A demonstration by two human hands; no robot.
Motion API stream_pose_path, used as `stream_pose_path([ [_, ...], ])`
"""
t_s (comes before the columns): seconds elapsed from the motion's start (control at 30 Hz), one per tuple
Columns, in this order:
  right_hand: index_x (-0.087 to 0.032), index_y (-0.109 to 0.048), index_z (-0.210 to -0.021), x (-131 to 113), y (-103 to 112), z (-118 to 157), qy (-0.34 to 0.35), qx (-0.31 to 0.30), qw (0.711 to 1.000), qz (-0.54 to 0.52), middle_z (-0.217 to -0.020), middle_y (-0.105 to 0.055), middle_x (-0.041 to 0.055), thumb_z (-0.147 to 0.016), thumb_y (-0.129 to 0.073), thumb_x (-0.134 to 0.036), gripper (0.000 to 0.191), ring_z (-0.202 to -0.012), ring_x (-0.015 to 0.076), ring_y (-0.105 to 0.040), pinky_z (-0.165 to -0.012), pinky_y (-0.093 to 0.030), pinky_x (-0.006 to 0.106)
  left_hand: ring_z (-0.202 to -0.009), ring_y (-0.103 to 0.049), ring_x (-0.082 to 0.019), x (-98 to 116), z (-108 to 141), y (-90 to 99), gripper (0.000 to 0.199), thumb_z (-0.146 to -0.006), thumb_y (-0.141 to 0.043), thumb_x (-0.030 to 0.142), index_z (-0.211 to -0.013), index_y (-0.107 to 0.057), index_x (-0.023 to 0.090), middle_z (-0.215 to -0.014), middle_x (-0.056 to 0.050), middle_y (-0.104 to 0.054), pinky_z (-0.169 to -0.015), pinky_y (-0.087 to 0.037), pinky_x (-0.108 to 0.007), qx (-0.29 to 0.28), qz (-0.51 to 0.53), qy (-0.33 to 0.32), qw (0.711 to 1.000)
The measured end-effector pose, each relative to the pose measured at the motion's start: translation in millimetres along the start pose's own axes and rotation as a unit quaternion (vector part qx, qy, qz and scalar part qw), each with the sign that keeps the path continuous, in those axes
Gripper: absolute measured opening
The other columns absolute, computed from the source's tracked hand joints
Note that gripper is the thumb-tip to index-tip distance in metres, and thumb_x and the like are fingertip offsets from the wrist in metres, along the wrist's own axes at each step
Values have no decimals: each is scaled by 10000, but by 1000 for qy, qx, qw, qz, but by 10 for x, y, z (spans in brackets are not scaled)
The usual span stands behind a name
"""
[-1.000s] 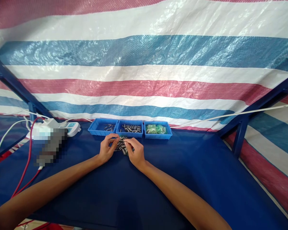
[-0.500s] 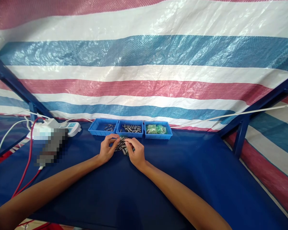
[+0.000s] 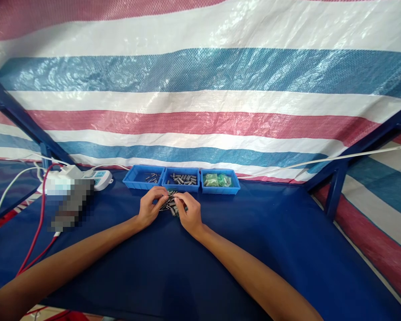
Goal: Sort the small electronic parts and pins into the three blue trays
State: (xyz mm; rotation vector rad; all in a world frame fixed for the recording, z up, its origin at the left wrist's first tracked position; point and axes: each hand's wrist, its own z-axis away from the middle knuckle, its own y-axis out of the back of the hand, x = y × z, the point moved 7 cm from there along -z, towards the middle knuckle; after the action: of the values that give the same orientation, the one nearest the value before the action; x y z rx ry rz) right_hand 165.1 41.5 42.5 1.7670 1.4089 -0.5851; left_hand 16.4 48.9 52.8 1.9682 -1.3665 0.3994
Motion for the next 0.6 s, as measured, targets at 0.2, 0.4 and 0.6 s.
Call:
stream_pose_path([
  [0.2,-199,-639,-1010,-31,-2,-12,16,-8,1000,7,-829,-629,46,-920,-467,-243,199,-666,145,-580,-646,-483,274,-734,-584,-130,-16,6,-5,100,-878,-560,248,-852,-608,165,-881,-61,-618,-624,-468,-226,-4,1,6,1000],
  [0.4,-194,-640,-1005,-63,-10,-22,33,-15,999,13,-840,-633,51,-928,-451,-221,206,-711,151,-594,-671,-481,275,-731,-585,-129,-22,13,-7,77,-870,-570,229,-854,-608,164,-885,-60,-616,-623,-469,-222,-5,11,4,1000],
  [0.6,-191,-634,-1015,-64,-17,-21,43,-21,999,10,-860,-638,55,-930,-445,-210,208,-756,160,-599,-703,-483,283,-744,-579,-123,-24,20,-8,35,-863,-576,186,-874,-602,165,-900,-55,-602,-628,-464,-212,-14,11,8,1000],
])
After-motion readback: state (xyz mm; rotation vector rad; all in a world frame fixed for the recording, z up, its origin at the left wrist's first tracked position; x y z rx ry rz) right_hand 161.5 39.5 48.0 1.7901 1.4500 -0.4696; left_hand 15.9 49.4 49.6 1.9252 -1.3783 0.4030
